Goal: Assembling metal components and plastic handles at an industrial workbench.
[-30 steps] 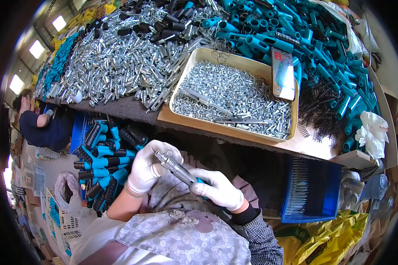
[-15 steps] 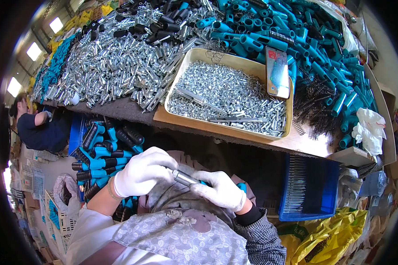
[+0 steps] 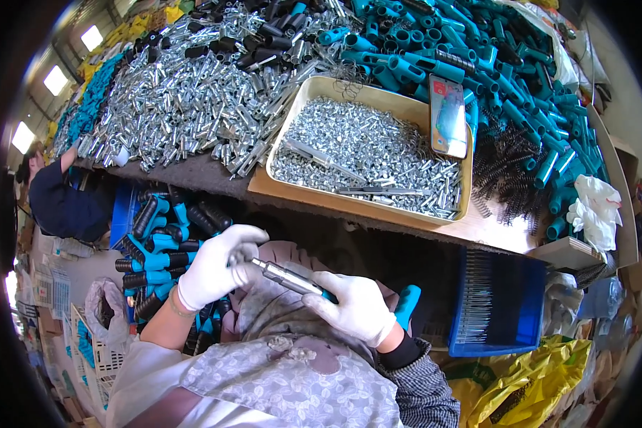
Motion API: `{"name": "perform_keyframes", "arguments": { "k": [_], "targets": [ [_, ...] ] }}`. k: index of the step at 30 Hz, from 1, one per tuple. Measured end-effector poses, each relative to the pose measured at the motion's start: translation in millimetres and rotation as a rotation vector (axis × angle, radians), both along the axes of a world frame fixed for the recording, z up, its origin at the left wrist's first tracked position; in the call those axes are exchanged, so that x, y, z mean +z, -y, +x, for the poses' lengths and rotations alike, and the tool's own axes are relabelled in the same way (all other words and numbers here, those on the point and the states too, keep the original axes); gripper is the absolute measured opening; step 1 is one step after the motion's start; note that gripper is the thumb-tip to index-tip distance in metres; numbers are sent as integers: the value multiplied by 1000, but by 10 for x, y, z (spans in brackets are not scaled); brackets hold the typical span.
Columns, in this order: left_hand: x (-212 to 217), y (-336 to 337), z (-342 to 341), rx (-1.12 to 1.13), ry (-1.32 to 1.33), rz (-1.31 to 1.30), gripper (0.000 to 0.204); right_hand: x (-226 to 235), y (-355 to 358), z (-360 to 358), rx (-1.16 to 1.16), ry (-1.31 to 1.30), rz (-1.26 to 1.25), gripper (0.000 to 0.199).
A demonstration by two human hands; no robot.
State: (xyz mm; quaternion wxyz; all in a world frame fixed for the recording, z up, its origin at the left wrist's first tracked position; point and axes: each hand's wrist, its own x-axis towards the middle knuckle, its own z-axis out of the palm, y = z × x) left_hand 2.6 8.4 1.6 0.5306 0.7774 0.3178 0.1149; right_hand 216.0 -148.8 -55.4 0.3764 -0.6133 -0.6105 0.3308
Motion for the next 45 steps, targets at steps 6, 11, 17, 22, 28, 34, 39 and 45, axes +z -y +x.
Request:
{"name": "perform_keyframes", "arguments": {
  "k": [6, 11, 17, 22, 28, 34, 39, 45],
  "targets": [
    [-176, 59, 15, -478, 327, 989, 23, -2, 2, 4, 20, -9, 31, 38],
    [-135, 155, 14, -69, 63, 200, 28, 59, -16, -51, -5, 151, -25, 38],
    [-198, 150, 30, -332, 287, 844, 29, -71, -4, -7, -15, 124, 101, 38],
    [-248, 152, 39, -118, 57, 61, 23, -103, -13, -13, -9, 181, 110, 37],
    [-258, 166, 51, -117, 166, 537, 19, -1, -15, -26, -4, 158, 58, 36],
    [-169, 166, 68, -427, 355, 856, 14, -73, -1, 87, 105, -154, -41, 37],
    [-266, 28, 80, -54, 425, 643, 53, -84, 65, 125, -46, -608, -32, 36],
    [-547, 13, -220, -391, 237, 448, 71, -37, -155, 174, -397, -1769, 561, 28]
  ]
}}
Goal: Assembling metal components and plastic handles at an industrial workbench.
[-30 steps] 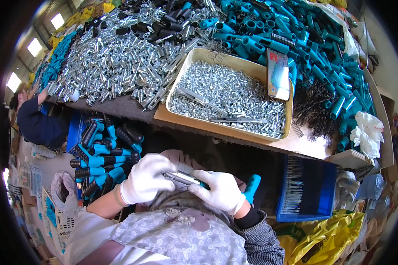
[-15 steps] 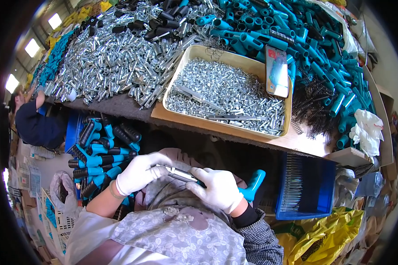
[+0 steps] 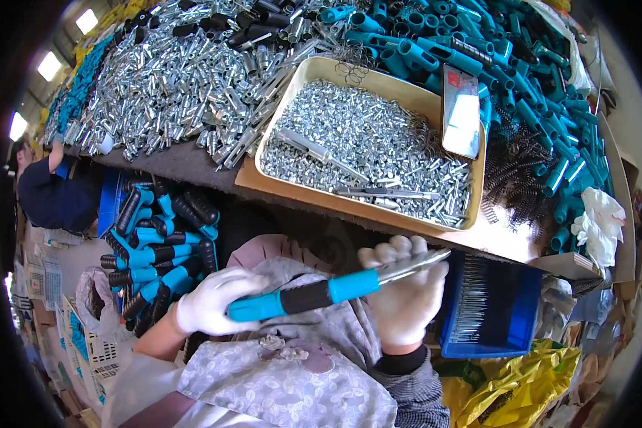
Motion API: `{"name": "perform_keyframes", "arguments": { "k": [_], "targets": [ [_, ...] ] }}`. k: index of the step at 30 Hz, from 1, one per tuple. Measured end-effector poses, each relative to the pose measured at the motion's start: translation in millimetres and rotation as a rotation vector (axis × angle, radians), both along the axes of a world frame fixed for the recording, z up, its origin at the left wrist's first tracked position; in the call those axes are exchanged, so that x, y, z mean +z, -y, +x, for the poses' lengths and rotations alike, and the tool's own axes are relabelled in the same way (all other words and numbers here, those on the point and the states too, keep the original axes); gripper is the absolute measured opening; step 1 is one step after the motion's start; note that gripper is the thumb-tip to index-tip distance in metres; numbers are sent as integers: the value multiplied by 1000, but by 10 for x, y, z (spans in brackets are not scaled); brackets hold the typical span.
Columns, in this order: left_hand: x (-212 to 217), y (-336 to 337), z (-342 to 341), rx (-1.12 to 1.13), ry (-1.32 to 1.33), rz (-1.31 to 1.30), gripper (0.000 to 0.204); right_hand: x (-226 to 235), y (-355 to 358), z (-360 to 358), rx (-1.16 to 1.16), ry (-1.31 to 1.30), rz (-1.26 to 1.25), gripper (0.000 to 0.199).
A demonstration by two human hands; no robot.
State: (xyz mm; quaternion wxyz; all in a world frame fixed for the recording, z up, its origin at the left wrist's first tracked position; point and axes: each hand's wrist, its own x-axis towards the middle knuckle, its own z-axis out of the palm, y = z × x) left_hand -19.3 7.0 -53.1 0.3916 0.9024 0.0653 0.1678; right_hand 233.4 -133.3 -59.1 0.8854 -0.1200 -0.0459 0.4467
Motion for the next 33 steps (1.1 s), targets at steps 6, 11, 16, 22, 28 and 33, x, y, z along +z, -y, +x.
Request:
{"name": "perform_keyframes", "arguments": {
  "k": [6, 11, 16, 22, 28, 33],
  "targets": [
    [-117, 164, 205, 334, -283, 50, 49, -2033, -737, -5, 149, -295, -818, 19],
    [-660, 130, 514, 121, -603, -59, 60, -4137, -908, 45, 602, 2075, -1121, 36],
    [-997, 185, 506, 254, -564, -17, 49, -4051, -1167, 129, 587, 2105, -1055, 36],
    [-1199, 27, 693, 280, -541, -63, 50, -4056, -1382, 397, 529, 2129, -1067, 36],
    [-1112, -66, 739, 292, -491, -97, 49, -3948, -1467, 445, 483, 2154, -1057, 36],
    [-1195, -88, 695, 279, -487, -87, 52, -3849, -1396, 429, 457, 2168, -1059, 36]
  ]
}}
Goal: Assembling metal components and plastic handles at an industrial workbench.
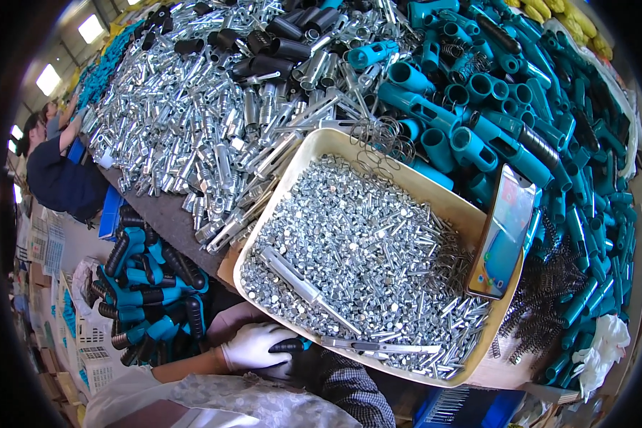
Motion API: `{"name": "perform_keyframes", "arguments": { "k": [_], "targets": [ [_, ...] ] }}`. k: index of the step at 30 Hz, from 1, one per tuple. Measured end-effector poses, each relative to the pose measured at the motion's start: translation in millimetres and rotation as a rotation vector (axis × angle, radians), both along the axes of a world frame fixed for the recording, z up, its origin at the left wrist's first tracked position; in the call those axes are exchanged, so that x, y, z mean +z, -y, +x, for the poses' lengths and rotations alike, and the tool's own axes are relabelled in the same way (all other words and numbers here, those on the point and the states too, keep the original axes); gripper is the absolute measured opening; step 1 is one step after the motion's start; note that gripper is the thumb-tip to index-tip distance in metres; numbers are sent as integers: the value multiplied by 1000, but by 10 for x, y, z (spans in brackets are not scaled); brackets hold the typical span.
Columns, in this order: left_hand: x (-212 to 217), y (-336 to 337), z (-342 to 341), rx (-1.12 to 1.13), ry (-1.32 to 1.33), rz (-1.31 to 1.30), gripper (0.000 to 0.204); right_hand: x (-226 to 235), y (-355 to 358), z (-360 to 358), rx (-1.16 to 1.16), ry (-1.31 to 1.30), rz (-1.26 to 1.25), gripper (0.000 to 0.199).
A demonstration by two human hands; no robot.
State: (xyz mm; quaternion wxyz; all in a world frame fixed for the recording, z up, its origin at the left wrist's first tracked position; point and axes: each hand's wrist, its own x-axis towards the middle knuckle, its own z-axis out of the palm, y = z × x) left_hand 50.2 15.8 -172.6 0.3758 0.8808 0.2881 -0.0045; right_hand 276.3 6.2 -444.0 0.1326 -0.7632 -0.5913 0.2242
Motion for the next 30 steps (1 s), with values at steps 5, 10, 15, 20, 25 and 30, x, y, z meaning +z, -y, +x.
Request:
{"name": "perform_keyframes", "arguments": {
  "k": [5, 10, 15, 20, 25, 30],
  "targets": [
    [-149, 16, 66, -7, 23, 61, 48, 92, 111, -74, -4, 2, 14, 37],
    [-23, -46, 91, -60, -12, 86, 52, 307, 109, -74, -24, 19, 40, 37],
    [17, 13, 75, -33, -76, 50, 55, 525, 139, -21, -42, 40, 62, 37],
    [-48, 58, 137, 36, -12, 88, 52, 746, 213, -52, -58, 56, 85, 37],
    [-226, 191, 458, 116, -324, 25, 63, 982, 346, -204, -70, 67, 102, 37],
    [-474, 204, 405, 171, -140, -25, 57, 1072, 499, -302, -83, 82, 92, 38]
  ]
}}
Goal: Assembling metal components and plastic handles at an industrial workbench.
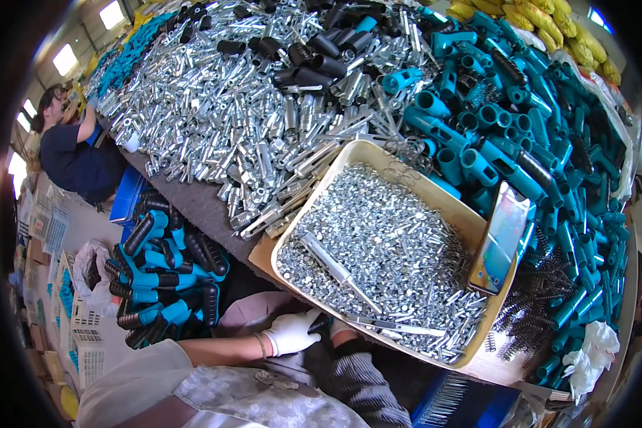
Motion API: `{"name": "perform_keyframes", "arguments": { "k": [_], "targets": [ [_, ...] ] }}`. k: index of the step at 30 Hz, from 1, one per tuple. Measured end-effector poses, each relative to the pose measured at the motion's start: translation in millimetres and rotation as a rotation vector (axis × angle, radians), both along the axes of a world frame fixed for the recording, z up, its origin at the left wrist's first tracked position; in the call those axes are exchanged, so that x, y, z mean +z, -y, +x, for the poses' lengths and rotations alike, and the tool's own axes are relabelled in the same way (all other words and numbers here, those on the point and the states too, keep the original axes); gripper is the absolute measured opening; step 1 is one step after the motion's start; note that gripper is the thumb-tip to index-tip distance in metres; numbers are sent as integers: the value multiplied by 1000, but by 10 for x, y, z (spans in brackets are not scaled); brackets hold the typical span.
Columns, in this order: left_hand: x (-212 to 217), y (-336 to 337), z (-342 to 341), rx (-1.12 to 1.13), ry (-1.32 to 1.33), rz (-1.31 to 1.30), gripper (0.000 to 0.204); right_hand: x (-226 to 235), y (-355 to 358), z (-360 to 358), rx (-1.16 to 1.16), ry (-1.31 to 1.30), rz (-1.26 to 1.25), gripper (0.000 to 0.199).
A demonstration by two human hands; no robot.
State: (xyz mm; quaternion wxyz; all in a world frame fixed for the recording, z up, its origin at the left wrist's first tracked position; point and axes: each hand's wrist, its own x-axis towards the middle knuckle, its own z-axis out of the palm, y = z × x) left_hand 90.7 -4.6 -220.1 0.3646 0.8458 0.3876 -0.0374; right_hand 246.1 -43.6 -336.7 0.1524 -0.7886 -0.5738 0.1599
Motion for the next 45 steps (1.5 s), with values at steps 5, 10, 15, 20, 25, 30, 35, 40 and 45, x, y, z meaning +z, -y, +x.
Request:
{"name": "perform_keyframes", "arguments": {
  "k": [5, 10, 15, 20, 25, 30, 35, 40, 45],
  "targets": [
    [-268, 57, 234, 159, -77, -70, 29, 76, -34, -244, -52, -22, -3, 45],
    [-274, -36, 128, 192, -5, -59, 31, 500, -283, -189, 49, -119, -393, 41],
    [-249, 1, 35, 160, -73, -130, 28, 121, -154, -348, 106, -6, -107, 52],
    [-298, 9, 139, 294, 20, -88, 25, -127, -161, -299, 66, 81, -103, 34],
    [-155, -122, 112, 177, 39, -81, 34, 178, -376, -169, -235, -489, 80, 28],
    [-219, -141, 52, 57, -11, -61, 41, 88, -282, -31, 201, -115, 172, 38],
    [-557, 43, 162, 278, 74, -104, 36, 54, -276, -293, -36, 114, 28, 50],
    [-43, -245, 129, -42, 29, -57, 45, -5, -196, 104, -396, -961, 337, 39],
    [1812, -535, -889, -59, 110, -57, 62, 145, 546, 451, -331, -1855, 253, 42]
  ]
}}
